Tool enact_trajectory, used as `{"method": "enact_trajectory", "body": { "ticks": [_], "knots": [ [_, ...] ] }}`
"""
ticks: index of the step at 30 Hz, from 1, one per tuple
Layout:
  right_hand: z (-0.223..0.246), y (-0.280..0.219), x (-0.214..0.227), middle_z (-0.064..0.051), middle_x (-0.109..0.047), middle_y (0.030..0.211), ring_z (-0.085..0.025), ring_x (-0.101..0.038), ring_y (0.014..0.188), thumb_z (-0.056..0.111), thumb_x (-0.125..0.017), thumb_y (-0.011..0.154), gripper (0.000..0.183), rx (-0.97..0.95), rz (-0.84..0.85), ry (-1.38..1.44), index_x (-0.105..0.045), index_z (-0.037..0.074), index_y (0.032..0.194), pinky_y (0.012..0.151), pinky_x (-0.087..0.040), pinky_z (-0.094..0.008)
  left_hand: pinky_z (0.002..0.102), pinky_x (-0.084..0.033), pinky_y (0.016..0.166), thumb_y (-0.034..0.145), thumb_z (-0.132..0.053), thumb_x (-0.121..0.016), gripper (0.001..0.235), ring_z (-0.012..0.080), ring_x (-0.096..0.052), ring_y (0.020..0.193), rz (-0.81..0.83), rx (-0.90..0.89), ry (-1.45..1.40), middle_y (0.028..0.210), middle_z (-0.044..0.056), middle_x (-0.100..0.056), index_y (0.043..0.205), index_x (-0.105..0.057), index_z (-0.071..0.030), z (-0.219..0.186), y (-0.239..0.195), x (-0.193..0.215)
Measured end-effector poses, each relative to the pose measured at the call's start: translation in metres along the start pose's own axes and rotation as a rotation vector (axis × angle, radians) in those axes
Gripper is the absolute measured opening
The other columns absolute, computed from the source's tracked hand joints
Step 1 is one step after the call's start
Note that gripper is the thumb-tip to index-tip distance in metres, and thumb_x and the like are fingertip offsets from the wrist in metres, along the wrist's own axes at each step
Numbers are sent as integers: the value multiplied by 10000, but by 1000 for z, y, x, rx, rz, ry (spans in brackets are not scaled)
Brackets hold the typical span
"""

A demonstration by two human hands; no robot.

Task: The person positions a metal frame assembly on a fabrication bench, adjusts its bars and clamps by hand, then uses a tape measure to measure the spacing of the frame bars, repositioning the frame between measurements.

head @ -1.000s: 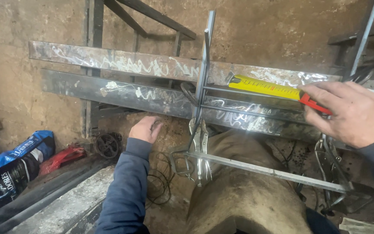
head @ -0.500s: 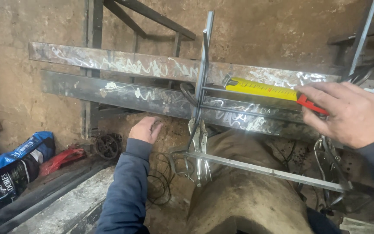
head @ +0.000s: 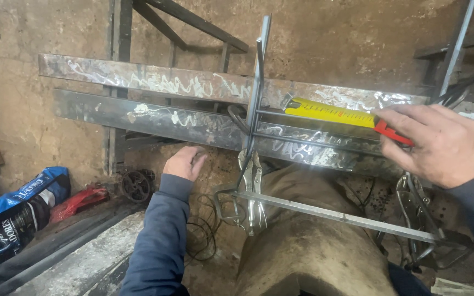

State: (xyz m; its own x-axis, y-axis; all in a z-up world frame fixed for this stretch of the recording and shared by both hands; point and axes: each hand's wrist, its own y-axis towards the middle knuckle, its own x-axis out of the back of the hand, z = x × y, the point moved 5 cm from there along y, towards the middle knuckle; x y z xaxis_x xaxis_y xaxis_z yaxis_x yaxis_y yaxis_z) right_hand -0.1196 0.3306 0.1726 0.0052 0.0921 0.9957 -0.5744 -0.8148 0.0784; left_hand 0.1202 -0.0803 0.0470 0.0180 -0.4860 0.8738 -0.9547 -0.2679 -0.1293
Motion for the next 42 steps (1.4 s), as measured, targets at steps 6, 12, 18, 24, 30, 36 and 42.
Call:
{"method": "enact_trajectory", "body": {
  "ticks": [6,12,18,24,30,36,42],
  "knots": [
    [-5,-3,-9,-44,-788,1078,-136,-723,757,424,-754,835,506,5,54,-22,-747,177,1277,638,-605,-277,385,-595,809,944,-277,-697,245,287,-751,873,82,47,8,1059,126,-755,1100,-739,-92,3,8,-12],
    [-6,-23,-69,-22,-752,1214,-171,-758,886,587,-656,832,640,73,373,-33,-646,280,1394,506,-605,-312,414,-573,875,952,-345,-709,319,310,-709,991,242,-204,233,1135,152,-723,1158,-709,-101,-37,67,-45],
    [-19,-33,-60,2,-670,1343,-240,-764,1007,563,-677,793,694,-263,704,-22,-537,364,1443,759,-671,-395,453,-564,789,928,-288,-685,292,344,-680,978,33,-467,88,1089,130,-698,1154,-684,-103,-84,121,-67],
    [-75,-103,-101,21,-655,1430,-249,-760,1006,569,-708,767,691,-377,738,10,-631,339,1414,843,-631,-408,472,-552,709,872,-255,-705,214,343,-690,879,134,-447,183,936,109,-664,1046,-711,-130,-89,140,-94],
    [-120,-178,-136,24,-711,1305,-228,-743,1029,534,-653,814,646,-429,558,130,-632,286,1410,832,-629,-372,484,-563,699,925,-266,-660,142,340,-699,877,221,-385,256,952,109,-666,921,-673,-125,-85,144,-104],
    [-94,-125,-53,84,-510,1544,-180,-792,870,593,-678,826,664,-500,1027,-165,-543,389,1443,722,-675,-349,503,-551,607,856,-255,-660,150,351,-695,814,202,-409,279,971,124,-663,911,-671,-116,-86,146,-110],
    [-59,-101,-79,42,-194,1737,-137,-786,712,471,-684,891,569,-347,1180,93,-537,348,1426,599,-669,-286,498,-558,640,937,-279,-639,181,345,-704,799,223,-391,290,934,118,-653,861,-659,-116,-89,146,-109]
  ]
}}
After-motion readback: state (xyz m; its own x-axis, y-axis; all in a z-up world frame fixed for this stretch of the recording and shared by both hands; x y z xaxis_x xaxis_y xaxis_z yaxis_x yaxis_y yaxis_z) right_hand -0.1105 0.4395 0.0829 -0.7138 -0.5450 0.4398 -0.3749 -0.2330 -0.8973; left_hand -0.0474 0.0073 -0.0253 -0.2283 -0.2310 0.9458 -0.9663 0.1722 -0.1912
